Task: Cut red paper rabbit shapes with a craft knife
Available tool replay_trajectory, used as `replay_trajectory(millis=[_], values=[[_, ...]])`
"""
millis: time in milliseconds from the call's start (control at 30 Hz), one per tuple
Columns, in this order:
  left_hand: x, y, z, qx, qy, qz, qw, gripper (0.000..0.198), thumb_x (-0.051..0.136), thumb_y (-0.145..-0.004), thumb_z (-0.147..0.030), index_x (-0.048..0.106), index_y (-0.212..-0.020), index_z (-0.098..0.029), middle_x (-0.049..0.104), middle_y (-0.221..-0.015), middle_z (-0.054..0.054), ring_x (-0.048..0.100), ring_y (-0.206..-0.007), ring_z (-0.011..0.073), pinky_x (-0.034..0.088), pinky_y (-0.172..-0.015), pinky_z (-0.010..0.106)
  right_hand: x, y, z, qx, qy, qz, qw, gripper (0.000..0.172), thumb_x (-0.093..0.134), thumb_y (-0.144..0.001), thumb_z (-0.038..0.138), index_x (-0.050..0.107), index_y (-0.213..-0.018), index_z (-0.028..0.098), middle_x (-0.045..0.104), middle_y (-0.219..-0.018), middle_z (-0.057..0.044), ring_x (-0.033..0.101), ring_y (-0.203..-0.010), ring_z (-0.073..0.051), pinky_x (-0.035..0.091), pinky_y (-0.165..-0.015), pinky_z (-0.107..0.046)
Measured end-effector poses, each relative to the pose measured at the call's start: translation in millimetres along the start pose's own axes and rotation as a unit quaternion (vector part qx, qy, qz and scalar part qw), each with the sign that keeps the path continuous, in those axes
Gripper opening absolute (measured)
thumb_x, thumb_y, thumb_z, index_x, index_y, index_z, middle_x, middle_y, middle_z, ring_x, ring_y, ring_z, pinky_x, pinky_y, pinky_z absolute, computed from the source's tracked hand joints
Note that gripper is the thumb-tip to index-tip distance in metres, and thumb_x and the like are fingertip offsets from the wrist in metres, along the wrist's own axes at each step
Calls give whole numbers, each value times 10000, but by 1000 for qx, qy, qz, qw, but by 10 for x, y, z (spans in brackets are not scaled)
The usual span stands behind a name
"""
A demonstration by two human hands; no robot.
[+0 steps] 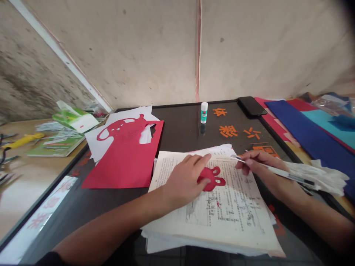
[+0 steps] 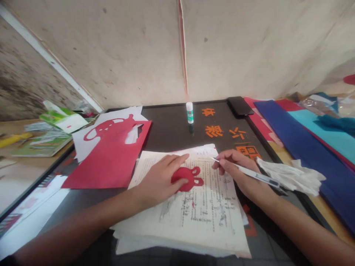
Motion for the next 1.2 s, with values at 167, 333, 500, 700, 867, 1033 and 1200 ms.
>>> replay_trajectory(millis=[167, 333, 500, 700, 867, 1033, 1200], values=[[120, 142, -149, 249, -293, -15, 923, 202, 478, -955, -159, 671, -1010, -140, 663, -1024, 106, 574, -991, 251, 501, -858, 426, 106, 42, 60, 3, 31, 87, 996, 254, 715, -816, 468, 744, -938, 248, 776, -859, -41, 713, -765, -206, 576, -725, -328], [271, 201, -82, 294, -324, 7, 899, 263, 469, -985, -220, 653, -1119, -86, 659, -1169, 125, 564, -1068, 284, 504, -887, 451, 139, 37, 76, -9, 78, 111, 991, 180, 711, -841, 406, 782, -939, 273, 784, -981, -32, 726, -916, -245, 581, -869, -378], [302, 205, -40, 315, -347, -9, 883, 282, 441, -995, -213, 690, -1025, -83, 671, -1142, 144, 567, -1036, 290, 505, -850, 447, 183, 45, 61, -13, 79, 157, 984, 201, 695, -855, 399, 786, -976, 268, 785, -981, -41, 732, -916, -246, 596, -845, -377], [293, 217, -42, 327, -356, -20, 875, 273, 462, -984, -201, 703, -995, -75, 674, -1131, 149, 565, -1026, 293, 507, -837, 439, 194, 53, 76, -47, 106, 172, 978, 201, 671, -870, 395, 796, -980, 282, 786, -980, -46, 742, -898, -245, 606, -837, -367], [303, 218, -43, 335, -362, -31, 869, 266, 473, -981, -207, 702, -998, -74, 679, -1114, 137, 571, -1010, 283, 516, -829, 427, 185, 49, 38, -44, 108, 168, 979, 181, 677, -873, 369, 790, -989, 289, 785, -994, -32, 741, -916, -233, 604, -853, -352], [314, 214, -37, 340, -361, -45, 867, 246, 509, -965, -205, 688, -1049, -60, 676, -1103, 134, 570, -1022, 288, 522, -833, 430, 187, 48, 39, -72, 118, 173, 975, 164, 673, -879, 322, 784, -995, 287, 789, -980, -20, 743, -901, -210, 602, -837, -308], [336, 226, -24, 338, -377, -40, 862, 282, 523, -947, -185, 639, -1154, -32, 658, -1102, 143, 563, -1024, 300, 522, -828, 437, 140, 68, 64, -143, 130, 198, 961, 197, 638, -894, 221, 757, -1042, 274, 783, -977, -10, 737, -875, -173, 583, -786, -261]])
Point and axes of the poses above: each hand's wrist, its own y-axis away from the middle knuckle, its own x-axis out of the palm, z = x × y, the point moved 3 cm from there along -y, towards the middle knuckle
